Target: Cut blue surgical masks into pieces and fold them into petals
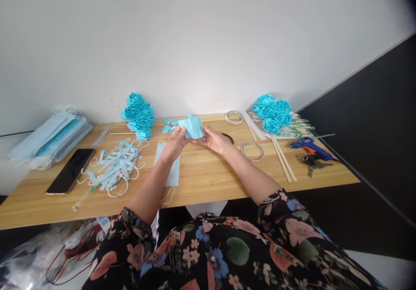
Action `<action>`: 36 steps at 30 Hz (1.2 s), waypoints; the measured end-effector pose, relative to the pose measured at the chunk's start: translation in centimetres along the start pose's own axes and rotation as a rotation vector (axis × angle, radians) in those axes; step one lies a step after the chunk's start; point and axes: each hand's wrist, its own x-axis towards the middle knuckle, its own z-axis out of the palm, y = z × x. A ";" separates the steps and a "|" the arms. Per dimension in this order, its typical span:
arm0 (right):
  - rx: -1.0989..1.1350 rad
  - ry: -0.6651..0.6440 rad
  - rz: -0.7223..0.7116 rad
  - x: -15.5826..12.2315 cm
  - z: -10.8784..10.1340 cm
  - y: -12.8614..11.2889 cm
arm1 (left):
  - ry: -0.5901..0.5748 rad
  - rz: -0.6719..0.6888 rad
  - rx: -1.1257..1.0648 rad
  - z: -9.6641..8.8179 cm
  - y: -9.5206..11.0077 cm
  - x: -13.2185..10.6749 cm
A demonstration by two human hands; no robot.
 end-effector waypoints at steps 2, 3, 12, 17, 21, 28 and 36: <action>0.005 0.103 -0.076 0.2 -0.5 -0.4 | 0.020 -0.012 0.009 -0.3 -0.2 0.2; -0.001 0.154 -0.120 0.3 -0.7 -0.6 | 0.041 -0.026 0.023 -0.6 -0.4 0.3; -0.417 0.358 -0.545 -0.9 0.3 -1.9 | 0.252 -0.097 0.155 -1.6 -1.3 0.4; -0.945 0.165 -0.699 -2.0 1.1 -1.0 | -0.016 -0.378 -0.104 -0.7 -0.7 0.2; -1.195 -0.123 -0.855 -1.7 1.3 0.6 | 0.018 -0.354 -0.191 -0.4 -0.4 0.3; -1.251 -0.178 -0.854 -1.1 1.0 1.5 | 0.118 -0.238 -0.182 -1.3 -0.8 0.8; -1.157 -0.050 -0.784 -1.7 1.3 0.7 | 0.093 -0.170 -0.127 -1.2 -1.0 0.6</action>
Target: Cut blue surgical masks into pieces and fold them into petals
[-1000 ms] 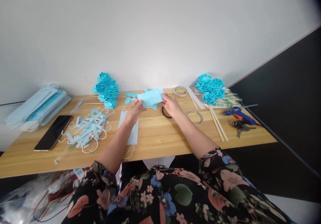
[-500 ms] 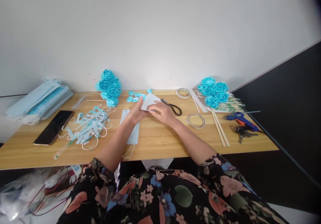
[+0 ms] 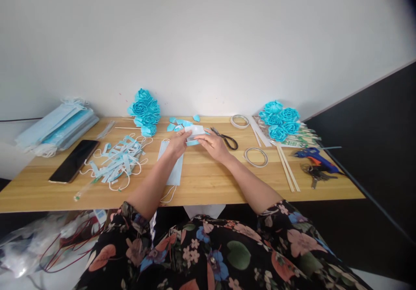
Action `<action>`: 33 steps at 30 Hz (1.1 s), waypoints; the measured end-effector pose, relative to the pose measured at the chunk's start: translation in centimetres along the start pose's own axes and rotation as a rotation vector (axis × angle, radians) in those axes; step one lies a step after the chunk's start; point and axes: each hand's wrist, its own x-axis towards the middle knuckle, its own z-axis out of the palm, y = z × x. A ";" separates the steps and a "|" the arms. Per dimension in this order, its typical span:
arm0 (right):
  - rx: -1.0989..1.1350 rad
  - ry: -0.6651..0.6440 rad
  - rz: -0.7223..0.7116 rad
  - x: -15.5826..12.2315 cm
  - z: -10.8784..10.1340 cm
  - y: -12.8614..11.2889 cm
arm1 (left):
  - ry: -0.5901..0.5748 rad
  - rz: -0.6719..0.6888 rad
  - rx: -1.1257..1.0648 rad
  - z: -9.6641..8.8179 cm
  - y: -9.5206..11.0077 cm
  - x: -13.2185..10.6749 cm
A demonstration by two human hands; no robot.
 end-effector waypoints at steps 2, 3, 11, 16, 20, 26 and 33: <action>0.021 0.075 0.092 0.1 -0.2 -0.1 | 0.001 0.002 0.017 0.1 -0.1 -0.1; 0.038 0.118 0.124 0.1 -0.3 -0.1 | -0.007 -0.003 0.028 0.2 -0.1 -0.2; 0.135 0.312 0.114 0.6 -0.8 0.6 | -0.141 -0.072 0.136 1.3 0.5 -1.2; 0.274 0.271 0.242 0.6 -0.6 0.9 | -0.135 -0.090 0.150 1.4 0.5 -1.4; 0.293 0.275 0.352 0.6 -0.6 0.8 | -0.136 -0.099 0.173 1.5 0.7 -1.6; 0.284 0.275 0.370 0.7 -0.6 0.7 | -0.115 -0.081 0.137 1.6 0.8 -1.5; 0.295 0.293 0.401 0.6 -0.5 0.9 | -0.040 -0.005 0.268 1.0 0.2 -1.1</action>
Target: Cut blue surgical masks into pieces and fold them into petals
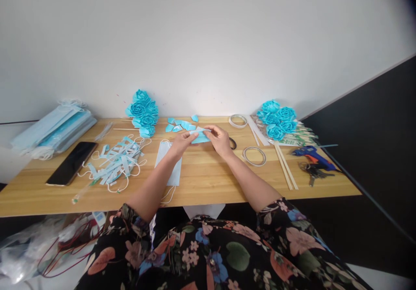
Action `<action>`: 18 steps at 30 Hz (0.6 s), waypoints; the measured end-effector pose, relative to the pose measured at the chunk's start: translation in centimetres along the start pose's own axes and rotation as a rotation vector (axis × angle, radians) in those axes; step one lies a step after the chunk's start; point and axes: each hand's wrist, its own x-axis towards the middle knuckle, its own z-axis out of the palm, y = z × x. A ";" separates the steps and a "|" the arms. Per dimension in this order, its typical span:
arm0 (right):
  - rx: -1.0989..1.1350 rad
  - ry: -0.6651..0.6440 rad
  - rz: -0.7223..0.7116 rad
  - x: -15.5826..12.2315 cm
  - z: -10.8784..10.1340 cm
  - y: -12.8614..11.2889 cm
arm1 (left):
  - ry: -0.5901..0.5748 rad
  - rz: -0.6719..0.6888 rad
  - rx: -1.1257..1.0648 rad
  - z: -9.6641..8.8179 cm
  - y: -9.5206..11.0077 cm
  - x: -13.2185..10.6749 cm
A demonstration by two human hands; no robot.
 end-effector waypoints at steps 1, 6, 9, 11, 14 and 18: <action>0.000 -0.003 0.002 0.0 0.0 0.0 | 0.015 0.007 0.033 0.0 -0.1 0.0; 0.051 -0.031 0.023 0.0 0.1 0.2 | 0.065 0.040 0.074 -0.2 -0.4 0.3; 0.148 -0.059 0.087 0.1 0.1 0.3 | 0.055 0.063 0.055 -0.3 -0.3 0.3; 0.201 -0.080 0.116 0.2 0.1 0.4 | 0.052 0.072 0.046 -0.4 -0.3 0.4; 0.217 -0.095 0.127 0.2 0.1 0.4 | 0.039 0.068 0.044 -0.4 -0.4 0.4; 0.129 -0.070 0.115 0.1 0.0 0.4 | 0.018 0.058 0.040 -0.4 -0.4 0.4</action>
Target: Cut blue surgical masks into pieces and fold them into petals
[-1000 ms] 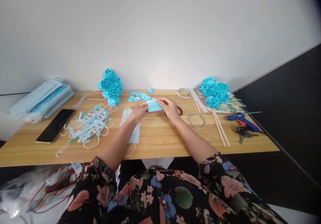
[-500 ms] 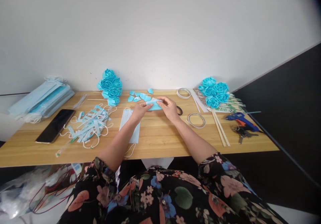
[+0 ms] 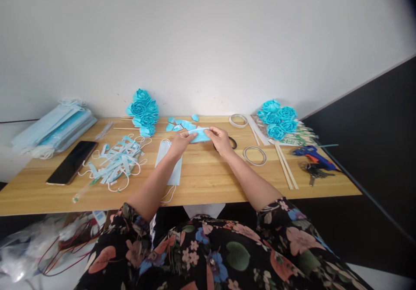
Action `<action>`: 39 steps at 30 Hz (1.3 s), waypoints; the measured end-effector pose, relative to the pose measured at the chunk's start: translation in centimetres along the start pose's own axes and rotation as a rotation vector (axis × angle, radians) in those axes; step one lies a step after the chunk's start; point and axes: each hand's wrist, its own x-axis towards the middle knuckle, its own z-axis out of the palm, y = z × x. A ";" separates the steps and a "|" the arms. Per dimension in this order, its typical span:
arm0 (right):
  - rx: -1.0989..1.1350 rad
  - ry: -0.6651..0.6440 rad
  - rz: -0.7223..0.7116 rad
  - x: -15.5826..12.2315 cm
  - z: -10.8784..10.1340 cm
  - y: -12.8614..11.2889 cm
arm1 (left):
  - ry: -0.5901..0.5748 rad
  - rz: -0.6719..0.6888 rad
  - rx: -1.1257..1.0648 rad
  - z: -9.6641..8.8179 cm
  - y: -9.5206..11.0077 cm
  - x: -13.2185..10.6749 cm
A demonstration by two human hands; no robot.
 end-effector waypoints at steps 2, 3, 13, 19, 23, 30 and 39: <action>-0.035 0.011 -0.002 0.0 0.0 -0.1 | -0.006 -0.001 -0.001 0.0 0.0 0.0; -0.044 0.013 -0.005 -0.1 0.0 -0.2 | -0.009 -0.002 -0.001 0.0 -0.1 0.0; -0.073 0.029 -0.021 -0.2 0.0 -0.6 | -0.024 -0.002 0.004 0.1 0.0 0.0; -0.080 0.031 -0.034 -0.1 -0.2 -0.3 | -0.025 -0.006 0.005 0.1 0.0 0.0; -0.126 0.025 -0.048 0.0 -0.3 -0.2 | -0.002 0.029 0.022 0.1 0.1 0.0; -0.311 -0.049 -0.210 -0.3 -0.2 -0.7 | 0.096 0.192 0.240 0.4 0.4 -0.2; -0.407 -0.112 -0.285 -0.4 0.0 -0.9 | 0.148 0.286 0.409 0.8 0.8 -0.7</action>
